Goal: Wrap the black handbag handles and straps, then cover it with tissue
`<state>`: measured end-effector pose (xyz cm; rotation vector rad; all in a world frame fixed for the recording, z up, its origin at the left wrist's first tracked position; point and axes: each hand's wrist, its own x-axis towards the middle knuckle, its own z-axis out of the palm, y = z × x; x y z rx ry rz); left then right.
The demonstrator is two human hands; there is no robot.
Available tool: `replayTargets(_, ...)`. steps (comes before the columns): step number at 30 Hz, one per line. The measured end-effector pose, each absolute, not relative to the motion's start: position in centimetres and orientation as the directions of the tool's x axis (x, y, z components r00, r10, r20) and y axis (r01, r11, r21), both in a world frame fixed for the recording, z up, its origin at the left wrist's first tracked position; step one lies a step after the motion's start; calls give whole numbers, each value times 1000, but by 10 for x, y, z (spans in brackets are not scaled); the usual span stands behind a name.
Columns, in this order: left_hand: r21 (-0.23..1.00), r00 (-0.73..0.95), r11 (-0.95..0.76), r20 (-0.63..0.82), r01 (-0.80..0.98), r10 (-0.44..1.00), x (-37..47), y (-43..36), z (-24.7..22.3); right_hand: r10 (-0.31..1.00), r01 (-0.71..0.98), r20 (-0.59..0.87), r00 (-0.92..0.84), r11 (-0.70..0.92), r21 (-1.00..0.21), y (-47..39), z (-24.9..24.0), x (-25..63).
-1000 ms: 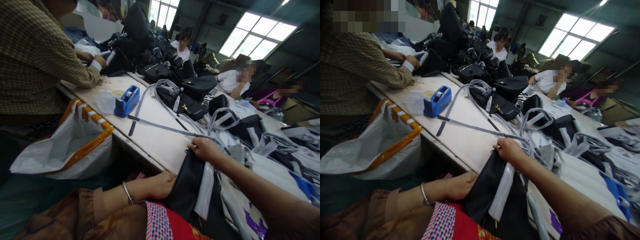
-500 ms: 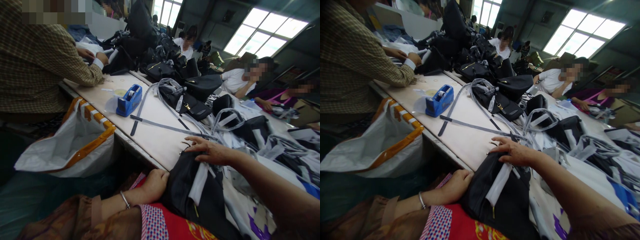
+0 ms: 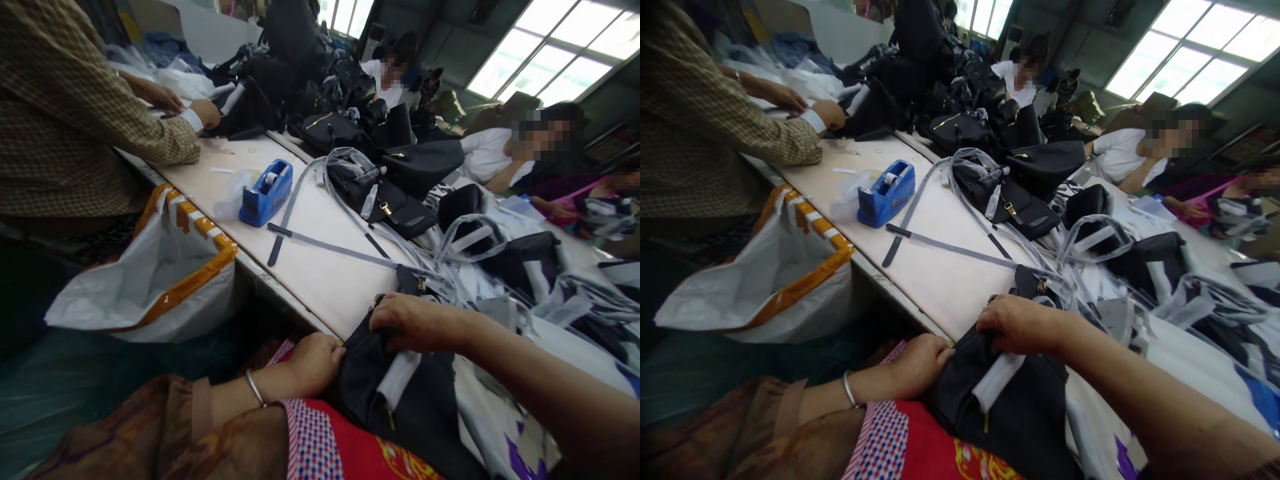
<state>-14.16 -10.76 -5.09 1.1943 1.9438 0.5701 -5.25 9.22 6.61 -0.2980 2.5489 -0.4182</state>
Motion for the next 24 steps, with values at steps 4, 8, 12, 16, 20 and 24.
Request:
replayTargets(4,706,-247,442,-368,553,896,-144,-107,-53,-369,-207,-477,-798,910,-358,74,56,-50)
replayTargets(8,744,-268,415,-318,523,909,-152,-111,-40,-382,-245,-503,-775,916,-318,71,40,-49)
replayTargets(12,828,-305,285,-145,483,941,-157,-112,-8,-346,-247,-542,-766,937,-249,77,36,-53)
replayTargets(16,794,-158,263,-211,548,965,-154,-110,15,-303,-196,-560,-771,950,-244,80,43,-56)
replayTargets(20,747,-94,310,-317,588,944,-152,-112,18,-247,-78,-533,-809,944,-320,89,45,-54)
replayTargets(24,767,-45,271,-302,582,952,-151,-118,14,-264,-44,-479,-837,906,-422,97,41,-50)
